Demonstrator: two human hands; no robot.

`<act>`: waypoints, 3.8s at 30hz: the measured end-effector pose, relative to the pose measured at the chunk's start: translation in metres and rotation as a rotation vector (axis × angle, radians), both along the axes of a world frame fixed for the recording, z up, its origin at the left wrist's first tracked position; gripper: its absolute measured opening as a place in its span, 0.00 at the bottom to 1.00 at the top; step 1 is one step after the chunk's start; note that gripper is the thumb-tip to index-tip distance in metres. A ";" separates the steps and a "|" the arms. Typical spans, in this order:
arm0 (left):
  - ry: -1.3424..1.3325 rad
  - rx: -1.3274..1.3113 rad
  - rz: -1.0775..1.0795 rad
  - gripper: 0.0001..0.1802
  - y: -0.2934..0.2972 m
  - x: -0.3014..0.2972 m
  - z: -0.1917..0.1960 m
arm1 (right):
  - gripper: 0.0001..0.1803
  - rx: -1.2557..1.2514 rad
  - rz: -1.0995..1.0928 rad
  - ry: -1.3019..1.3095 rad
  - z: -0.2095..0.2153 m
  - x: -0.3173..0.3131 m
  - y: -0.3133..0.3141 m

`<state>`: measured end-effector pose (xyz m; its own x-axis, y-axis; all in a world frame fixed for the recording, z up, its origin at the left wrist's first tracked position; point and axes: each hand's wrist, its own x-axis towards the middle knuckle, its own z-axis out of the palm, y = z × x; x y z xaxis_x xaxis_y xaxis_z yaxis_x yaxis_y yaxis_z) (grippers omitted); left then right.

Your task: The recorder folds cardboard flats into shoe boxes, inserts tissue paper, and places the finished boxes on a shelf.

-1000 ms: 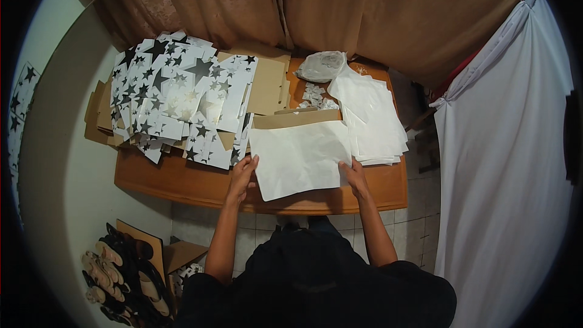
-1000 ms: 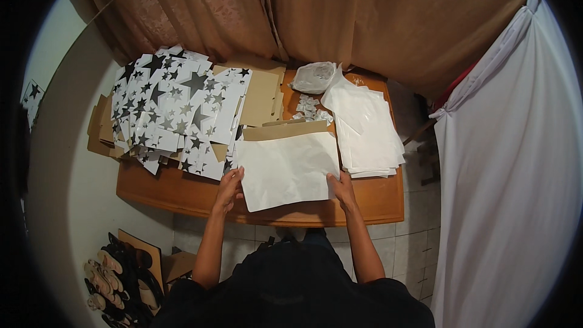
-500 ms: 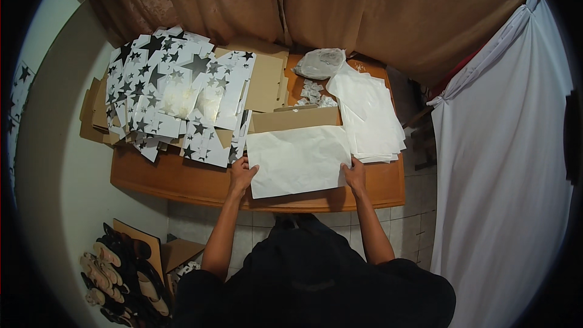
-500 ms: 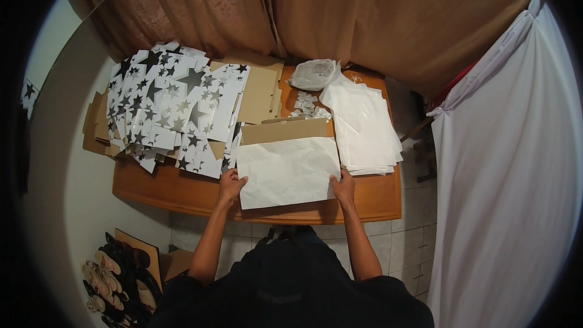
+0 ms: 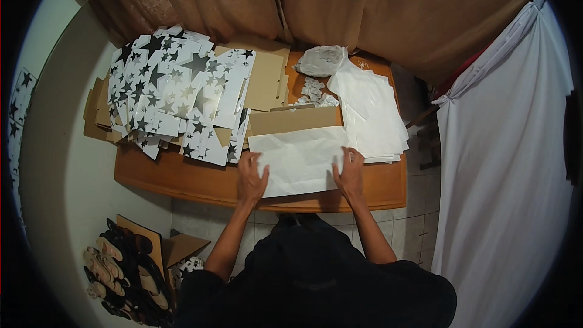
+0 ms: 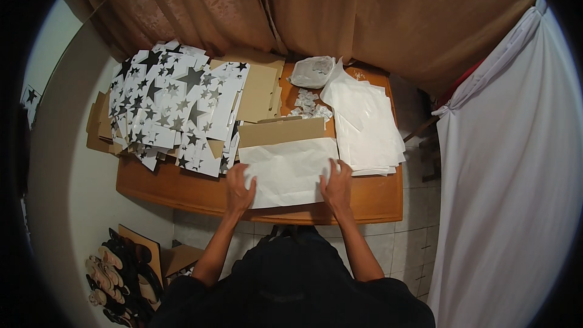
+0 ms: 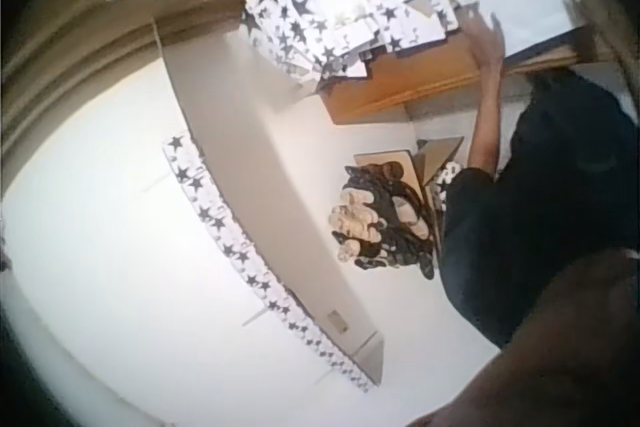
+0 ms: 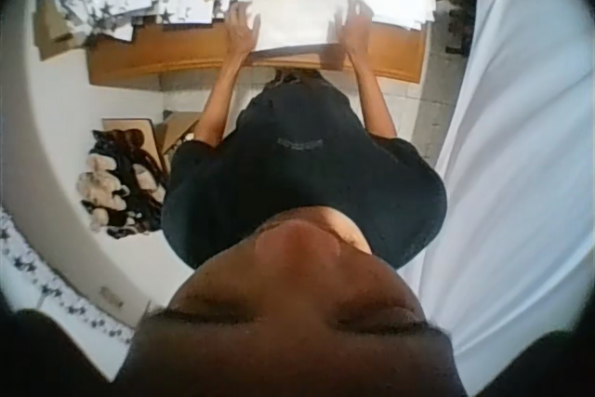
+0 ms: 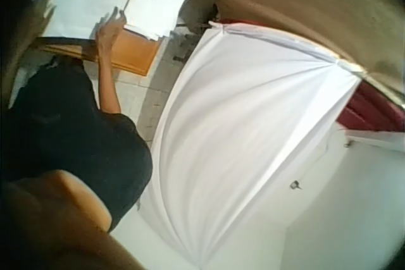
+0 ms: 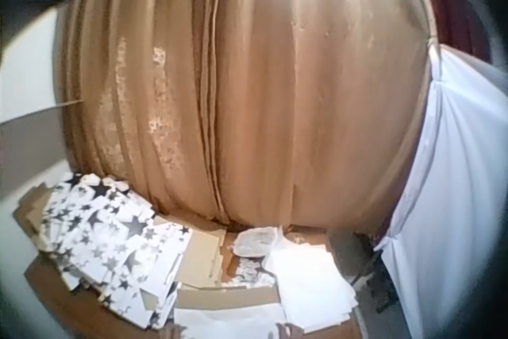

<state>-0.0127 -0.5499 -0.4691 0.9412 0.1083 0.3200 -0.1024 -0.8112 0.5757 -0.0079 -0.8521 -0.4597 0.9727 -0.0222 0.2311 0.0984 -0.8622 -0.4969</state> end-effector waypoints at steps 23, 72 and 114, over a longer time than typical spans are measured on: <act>0.392 0.383 -0.445 0.41 -0.039 0.047 -0.096 | 0.24 -0.286 0.268 0.071 -0.105 0.044 0.053; 0.946 0.347 -0.425 0.57 -0.053 0.068 -0.139 | 0.41 -0.251 0.287 0.594 -0.156 0.054 0.042; 0.532 -0.355 0.109 0.16 0.034 -0.013 -0.059 | 0.17 0.309 -0.031 0.246 -0.093 0.032 0.001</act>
